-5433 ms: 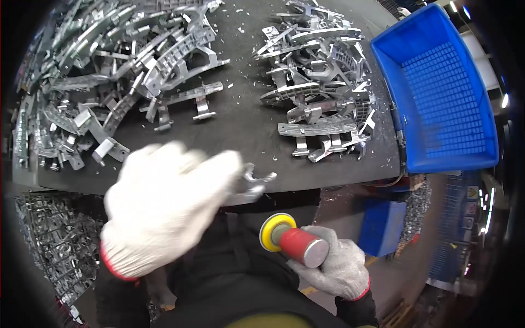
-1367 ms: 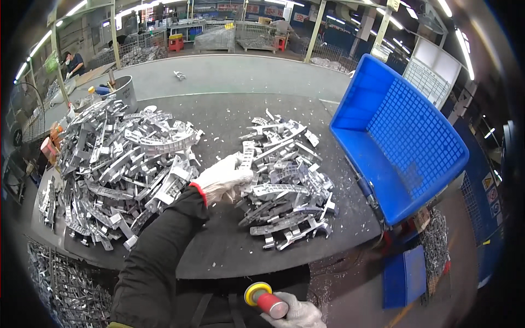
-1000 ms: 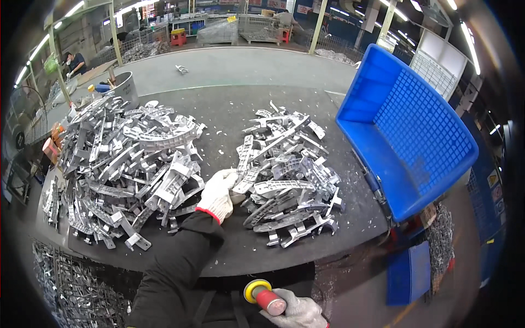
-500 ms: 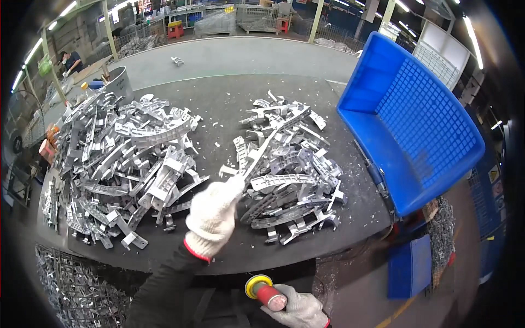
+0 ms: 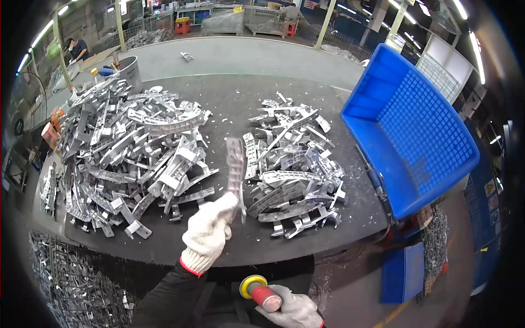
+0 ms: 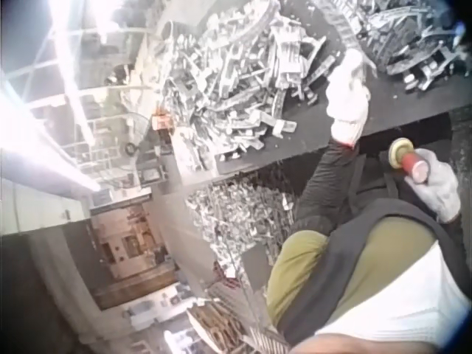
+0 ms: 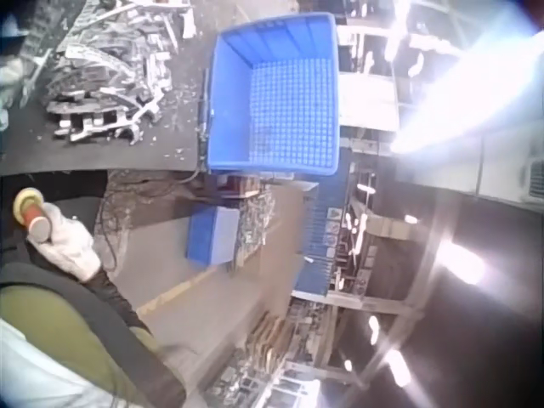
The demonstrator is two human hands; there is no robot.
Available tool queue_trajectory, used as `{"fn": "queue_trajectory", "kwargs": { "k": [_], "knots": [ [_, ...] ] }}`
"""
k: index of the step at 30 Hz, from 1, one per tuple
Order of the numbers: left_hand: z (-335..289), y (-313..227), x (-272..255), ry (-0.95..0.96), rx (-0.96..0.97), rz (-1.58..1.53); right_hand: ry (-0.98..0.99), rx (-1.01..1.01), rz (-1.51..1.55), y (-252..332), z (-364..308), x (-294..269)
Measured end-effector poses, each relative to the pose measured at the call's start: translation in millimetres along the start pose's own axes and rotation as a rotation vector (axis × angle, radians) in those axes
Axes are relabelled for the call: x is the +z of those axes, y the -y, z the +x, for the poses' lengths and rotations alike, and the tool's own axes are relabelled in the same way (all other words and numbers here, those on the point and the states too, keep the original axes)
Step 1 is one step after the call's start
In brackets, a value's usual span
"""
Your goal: The person grinds and smooths metal parts using a handheld grinder.
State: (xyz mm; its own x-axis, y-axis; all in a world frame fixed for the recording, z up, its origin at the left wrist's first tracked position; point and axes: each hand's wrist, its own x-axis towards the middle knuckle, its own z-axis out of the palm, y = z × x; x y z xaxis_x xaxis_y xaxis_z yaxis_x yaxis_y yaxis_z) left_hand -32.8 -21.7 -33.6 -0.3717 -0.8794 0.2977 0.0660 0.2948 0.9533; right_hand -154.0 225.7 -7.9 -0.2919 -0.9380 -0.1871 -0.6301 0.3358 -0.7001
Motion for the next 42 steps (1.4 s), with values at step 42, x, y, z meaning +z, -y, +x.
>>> {"fn": "queue_trajectory", "kwargs": {
  "k": [42],
  "knots": [
    [-145,-25,-104,-0.197,-1.236,-0.548,0.307,-0.153,-0.418,118,71,-18]
  ]
}}
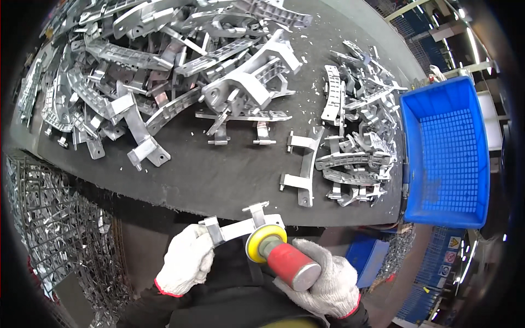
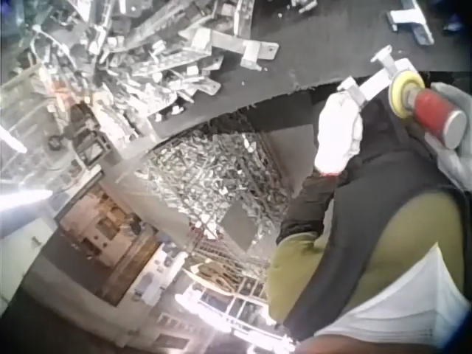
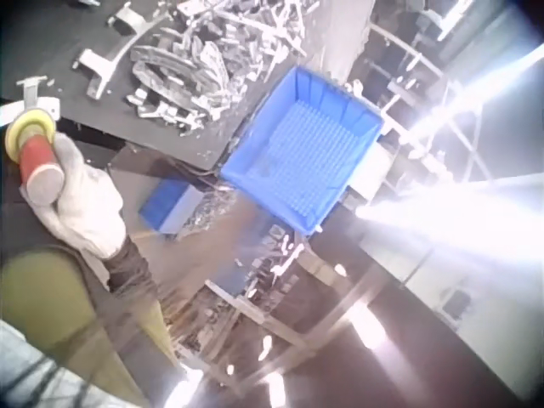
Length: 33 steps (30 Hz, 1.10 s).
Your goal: The person grinds and smooths metal parts using a handheld grinder.
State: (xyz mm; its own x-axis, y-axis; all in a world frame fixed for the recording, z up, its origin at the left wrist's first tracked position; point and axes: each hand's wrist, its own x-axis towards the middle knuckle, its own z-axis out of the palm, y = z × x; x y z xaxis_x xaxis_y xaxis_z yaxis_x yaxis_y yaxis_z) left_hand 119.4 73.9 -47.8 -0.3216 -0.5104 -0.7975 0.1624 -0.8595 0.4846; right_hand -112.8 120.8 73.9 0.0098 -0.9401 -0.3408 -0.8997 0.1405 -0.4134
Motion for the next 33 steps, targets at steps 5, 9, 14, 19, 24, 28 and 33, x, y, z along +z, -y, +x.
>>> {"fn": "queue_trajectory", "kwargs": {
  "k": [5,9,14,19,24,28,33],
  "knots": [
    [2,0,5,-0.026,-0.001,0.034,-0.032,-0.157,-0.058,-1,22,-1],
    [-3,-8,7,-0.039,0.000,0.085,-0.078,-0.283,-0.093,-1,40,-3],
    [-5,-9,8,0.015,0.008,0.078,0.049,-0.161,-0.086,2,22,-8],
    [-3,-9,9,-0.030,-0.055,0.061,-0.024,-0.214,-0.033,-3,40,0],
    [-9,-10,9,-0.012,-0.007,0.067,0.140,-0.076,0.013,6,26,-5],
    [-6,-6,9,-0.028,0.040,0.060,0.094,-0.114,-0.051,0,11,6],
    [-6,-9,14,-0.023,0.013,0.086,0.187,0.034,-0.132,-14,-13,12]
  ]
}}
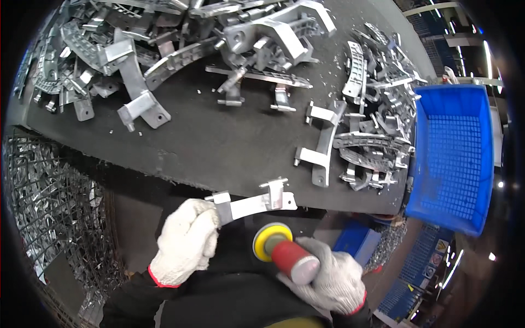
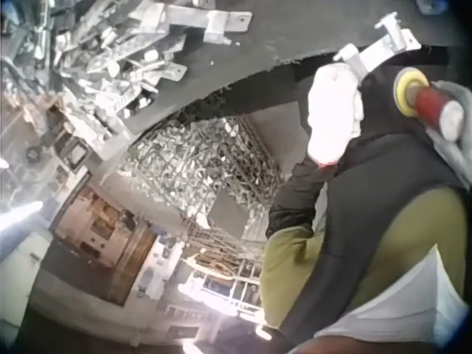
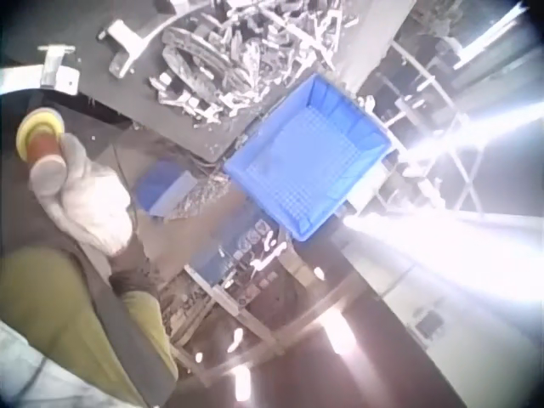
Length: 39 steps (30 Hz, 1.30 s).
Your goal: The person grinds and smooths metal parts using a handheld grinder.
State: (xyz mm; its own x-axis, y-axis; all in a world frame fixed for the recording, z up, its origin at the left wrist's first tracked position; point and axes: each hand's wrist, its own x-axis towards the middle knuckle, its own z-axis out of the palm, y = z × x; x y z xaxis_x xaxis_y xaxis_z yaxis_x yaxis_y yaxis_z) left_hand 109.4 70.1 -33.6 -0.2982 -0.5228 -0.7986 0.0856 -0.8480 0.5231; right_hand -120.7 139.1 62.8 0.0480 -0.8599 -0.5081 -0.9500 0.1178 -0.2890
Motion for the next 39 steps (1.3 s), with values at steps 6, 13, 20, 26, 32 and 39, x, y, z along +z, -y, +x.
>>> {"fn": "queue_trajectory", "kwargs": {
  "k": [6,13,20,26,32,39],
  "knots": [
    [-2,3,-1,-0.024,0.004,0.017,-0.107,-0.320,0.099,19,35,-14],
    [-3,3,3,-0.006,0.018,0.015,0.042,-0.229,0.095,37,48,-29],
    [-6,0,2,-0.015,0.033,-0.012,-0.032,-0.317,0.153,17,28,-8],
    [-23,-37,1,-0.248,0.647,0.562,-0.115,-0.068,0.064,-16,-21,6],
    [-2,-74,71,0.112,1.358,1.050,-0.297,0.016,0.202,-36,-45,10],
    [-4,-76,102,0.333,0.679,0.558,-0.386,0.028,0.198,-46,-41,4]
  ]
}}
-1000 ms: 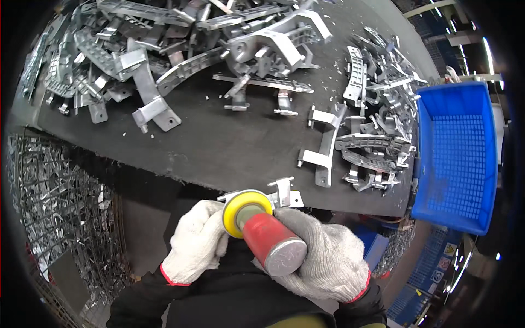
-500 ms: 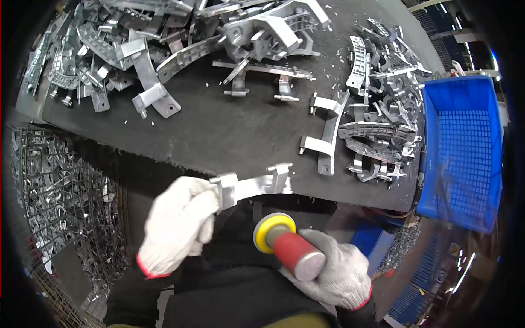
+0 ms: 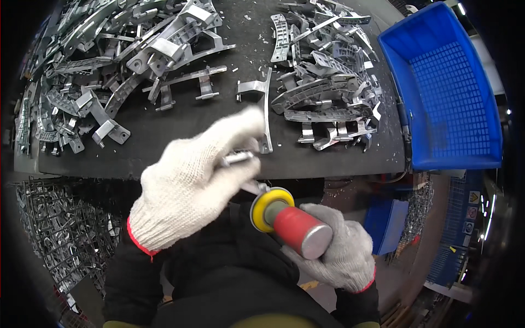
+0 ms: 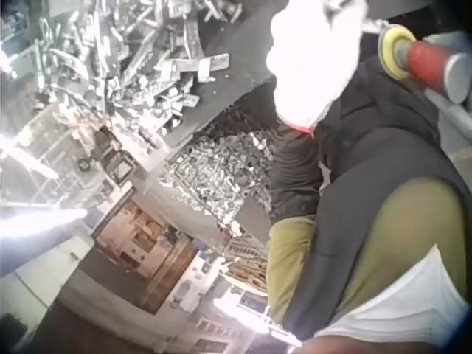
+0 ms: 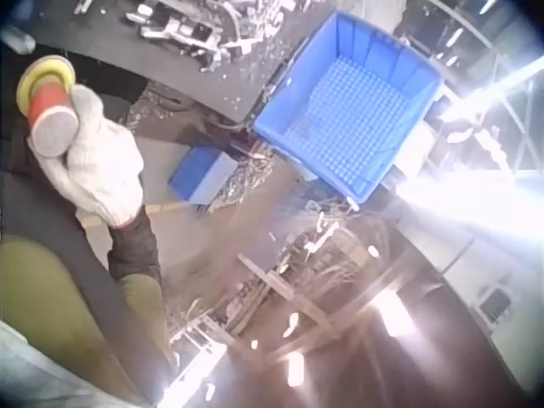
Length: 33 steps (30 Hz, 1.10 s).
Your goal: The person grinds and smooths metal parts using a handheld grinder.
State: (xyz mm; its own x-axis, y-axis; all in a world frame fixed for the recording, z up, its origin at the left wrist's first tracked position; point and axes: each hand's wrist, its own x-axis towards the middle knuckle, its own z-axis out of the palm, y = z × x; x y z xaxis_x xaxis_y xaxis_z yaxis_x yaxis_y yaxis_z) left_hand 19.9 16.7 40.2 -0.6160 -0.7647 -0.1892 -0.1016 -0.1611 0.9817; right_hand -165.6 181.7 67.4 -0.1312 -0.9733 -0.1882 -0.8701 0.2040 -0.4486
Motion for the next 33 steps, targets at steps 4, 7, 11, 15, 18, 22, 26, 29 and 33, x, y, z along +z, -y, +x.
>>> {"fn": "queue_trajectory", "kwargs": {
  "k": [4,7,11,15,18,22,26,29,33],
  "knots": [
    [5,7,-4,-0.006,0.173,0.240,-0.007,-0.074,0.043,0,19,2],
    [6,5,-3,0.015,0.207,0.360,0.027,-0.219,-0.042,5,38,-2],
    [0,8,-7,-0.046,0.288,0.442,0.162,-0.166,-0.023,14,47,-9],
    [-1,11,-11,-0.046,0.227,0.333,0.168,-0.018,-0.084,10,31,-13],
    [4,13,-3,-0.006,0.291,0.298,0.042,-0.023,-0.130,3,-4,-35],
    [-1,9,-2,-0.018,0.320,0.425,0.276,0.281,0.123,6,-20,-56],
    [-1,11,11,-0.027,0.336,0.535,-0.055,-0.087,-0.174,-1,-9,-42],
    [-3,13,10,-0.055,0.347,0.513,0.228,-0.138,0.140,5,20,-56],
    [5,23,1,-0.033,0.341,0.381,0.267,-0.076,0.111,11,13,-56]
  ]
}}
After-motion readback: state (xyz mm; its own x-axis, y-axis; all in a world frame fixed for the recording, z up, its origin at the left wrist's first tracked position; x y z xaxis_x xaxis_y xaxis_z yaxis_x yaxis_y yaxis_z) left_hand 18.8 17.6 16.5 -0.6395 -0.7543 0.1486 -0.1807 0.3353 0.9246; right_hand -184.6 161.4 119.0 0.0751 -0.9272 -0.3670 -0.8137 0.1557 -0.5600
